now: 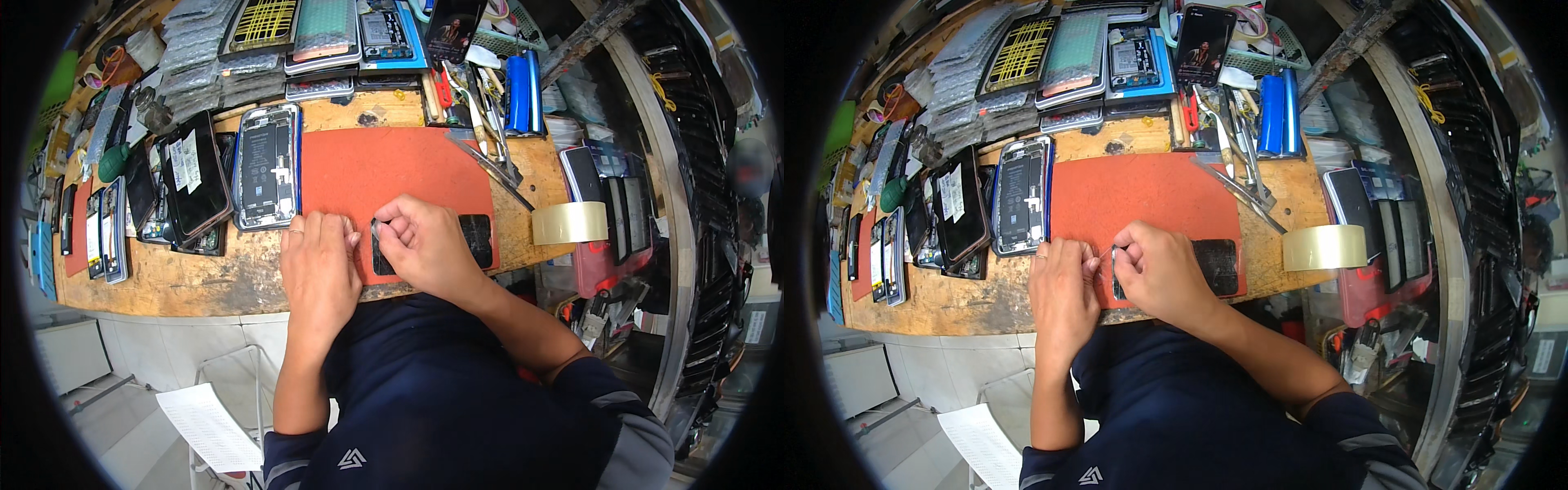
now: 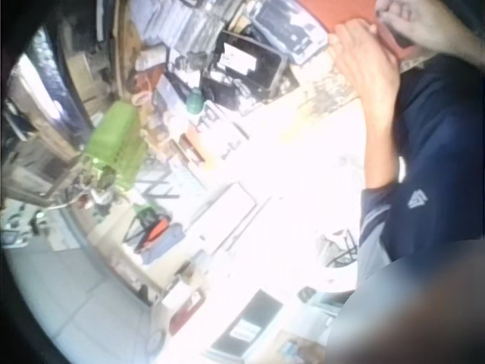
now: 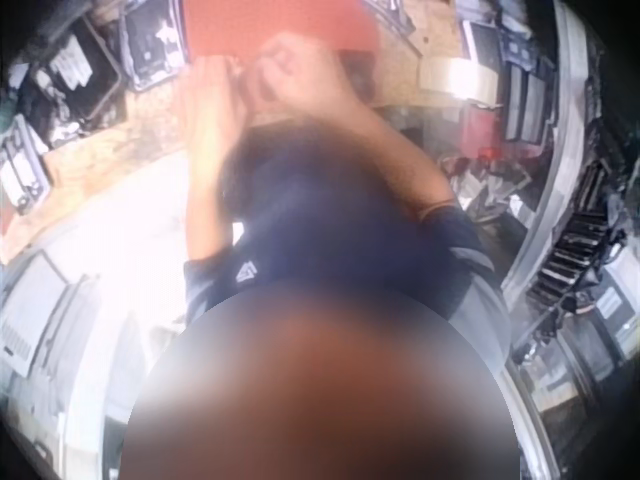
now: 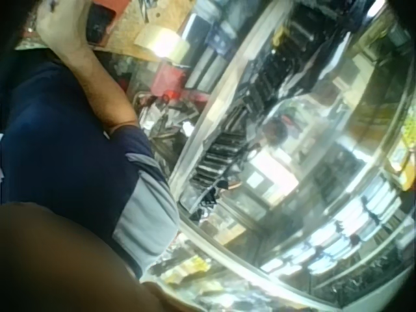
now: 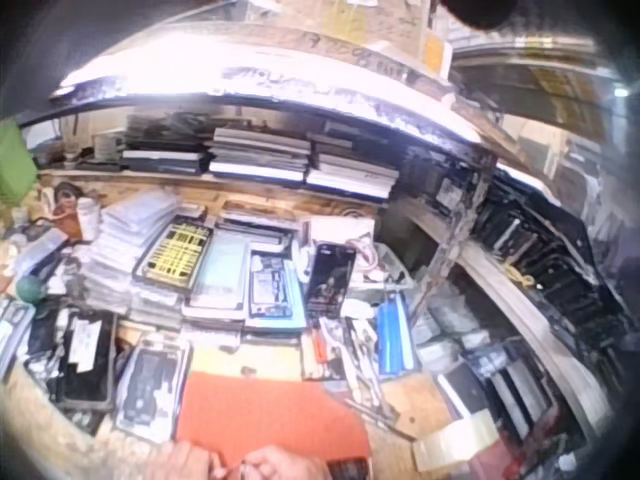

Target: The person applies adhesive tape to a black smartphone back cover, then walks to a nearby counter to plug in a phone and returns to the workbench. They handle several disassembled phones and place the taped back cover on the table.

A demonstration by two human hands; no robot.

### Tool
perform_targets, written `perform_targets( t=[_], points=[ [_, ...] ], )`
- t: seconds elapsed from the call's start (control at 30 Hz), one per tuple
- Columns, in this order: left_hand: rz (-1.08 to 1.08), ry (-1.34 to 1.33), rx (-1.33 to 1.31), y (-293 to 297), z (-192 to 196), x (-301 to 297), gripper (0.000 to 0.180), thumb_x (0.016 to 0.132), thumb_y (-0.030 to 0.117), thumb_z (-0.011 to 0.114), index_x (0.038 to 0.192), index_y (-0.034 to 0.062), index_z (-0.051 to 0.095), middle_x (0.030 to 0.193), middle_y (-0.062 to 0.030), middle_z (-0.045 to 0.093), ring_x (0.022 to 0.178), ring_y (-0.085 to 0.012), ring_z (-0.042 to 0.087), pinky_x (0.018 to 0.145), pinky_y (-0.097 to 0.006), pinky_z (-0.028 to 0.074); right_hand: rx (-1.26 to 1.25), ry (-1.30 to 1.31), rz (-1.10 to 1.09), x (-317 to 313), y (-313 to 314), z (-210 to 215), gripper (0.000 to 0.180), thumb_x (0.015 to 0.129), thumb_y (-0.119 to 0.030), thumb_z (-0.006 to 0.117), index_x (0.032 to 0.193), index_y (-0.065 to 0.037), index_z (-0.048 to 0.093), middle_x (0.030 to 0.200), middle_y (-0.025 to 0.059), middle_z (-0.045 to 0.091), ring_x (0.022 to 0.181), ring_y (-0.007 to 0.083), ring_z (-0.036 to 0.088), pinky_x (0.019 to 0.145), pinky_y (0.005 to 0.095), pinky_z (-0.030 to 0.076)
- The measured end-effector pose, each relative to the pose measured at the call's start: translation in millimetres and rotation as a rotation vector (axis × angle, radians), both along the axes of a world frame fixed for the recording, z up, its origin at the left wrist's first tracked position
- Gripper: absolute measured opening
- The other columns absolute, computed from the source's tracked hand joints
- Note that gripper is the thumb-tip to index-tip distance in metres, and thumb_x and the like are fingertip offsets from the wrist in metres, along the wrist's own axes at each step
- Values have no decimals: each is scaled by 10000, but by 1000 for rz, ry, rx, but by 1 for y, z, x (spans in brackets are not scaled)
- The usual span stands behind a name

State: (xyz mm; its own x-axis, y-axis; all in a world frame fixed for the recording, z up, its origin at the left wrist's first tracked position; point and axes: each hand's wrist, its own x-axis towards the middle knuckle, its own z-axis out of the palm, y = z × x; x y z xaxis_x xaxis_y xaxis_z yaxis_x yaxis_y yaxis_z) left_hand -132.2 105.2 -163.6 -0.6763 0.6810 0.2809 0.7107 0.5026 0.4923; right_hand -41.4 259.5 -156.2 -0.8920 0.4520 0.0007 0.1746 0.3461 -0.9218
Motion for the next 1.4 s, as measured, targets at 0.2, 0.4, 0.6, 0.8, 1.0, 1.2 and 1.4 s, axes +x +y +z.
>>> perform_targets(
  t=[0.2, 0.4, 0.6, 0.8, 1.0, 1.2, 1.4],
  points=[
    [19, 34, 32, 1, -4, 2, 80, 965, 83, 703, 952, 41, 636, 938, -147, 608, 903, -366, 567, 826, -486, 429, 3, -8, 103, -2, 5, 6, 91, 965, -27, 710, 1001, 57, 723, 769, 84, 742, 661, 120, 685, 629, 297, 555],
    [44, 30, 47, 2, -5, 4, 96, 985, 71, 687, 951, 30, 607, 944, -158, 609, 912, -395, 559, 818, -510, 440, 24, -104, 315, 8, 10, 9, 73, 985, -19, 719, 1014, 45, 735, 765, 8, 712, 669, 27, 630, 620, 236, 524],
    [32, 44, 54, 4, -2, 1, 108, 969, 62, 702, 929, 21, 610, 923, -162, 619, 904, -400, 581, 820, -514, 464, -28, -23, 7, 19, 23, 1, 85, 1024, -29, 724, 1087, 19, 754, 832, -29, 721, 683, -12, 582, 609, 202, 489],
    [6, 142, -17, 16, -1, -11, 118, 943, 70, 732, 928, 29, 622, 911, -153, 637, 878, -384, 618, 762, -502, 510, 41, 65, -23, 35, 24, -1, 99, 1006, -25, 738, 1094, 20, 750, 839, 16, 736, 673, 25, 611, 612, 229, 505],
    [-133, 220, -59, 39, 6, -40, 151, 947, 121, 752, 941, 44, 622, 921, -155, 646, 902, -378, 635, 771, -505, 524, 13, 136, -20, 35, 25, -11, 92, 1016, -32, 739, 1092, 18, 754, 824, -8, 726, 634, -3, 565, 583, 215, 480],
    [113, 370, 6, 33, 37, -69, 154, 1027, 146, 702, 961, 30, 626, 950, -151, 652, 925, -355, 635, 821, -469, 516, -52, 170, -37, 38, 27, -10, 113, 1012, -15, 738, 1115, 30, 750, 893, 48, 738, 694, 51, 632, 605, 233, 511],
    [377, 20, 632, -73, 33, -59, 219, 1175, 165, 537, 994, 42, 534, 938, -47, 570, 853, -176, 549, 815, -331, 472, 228, 288, -15, 47, 23, 5, 113, 962, -22, 757, 1073, -11, 737, 969, 139, 694, 872, 341, 715, 744, 432, 556]
  ],
)
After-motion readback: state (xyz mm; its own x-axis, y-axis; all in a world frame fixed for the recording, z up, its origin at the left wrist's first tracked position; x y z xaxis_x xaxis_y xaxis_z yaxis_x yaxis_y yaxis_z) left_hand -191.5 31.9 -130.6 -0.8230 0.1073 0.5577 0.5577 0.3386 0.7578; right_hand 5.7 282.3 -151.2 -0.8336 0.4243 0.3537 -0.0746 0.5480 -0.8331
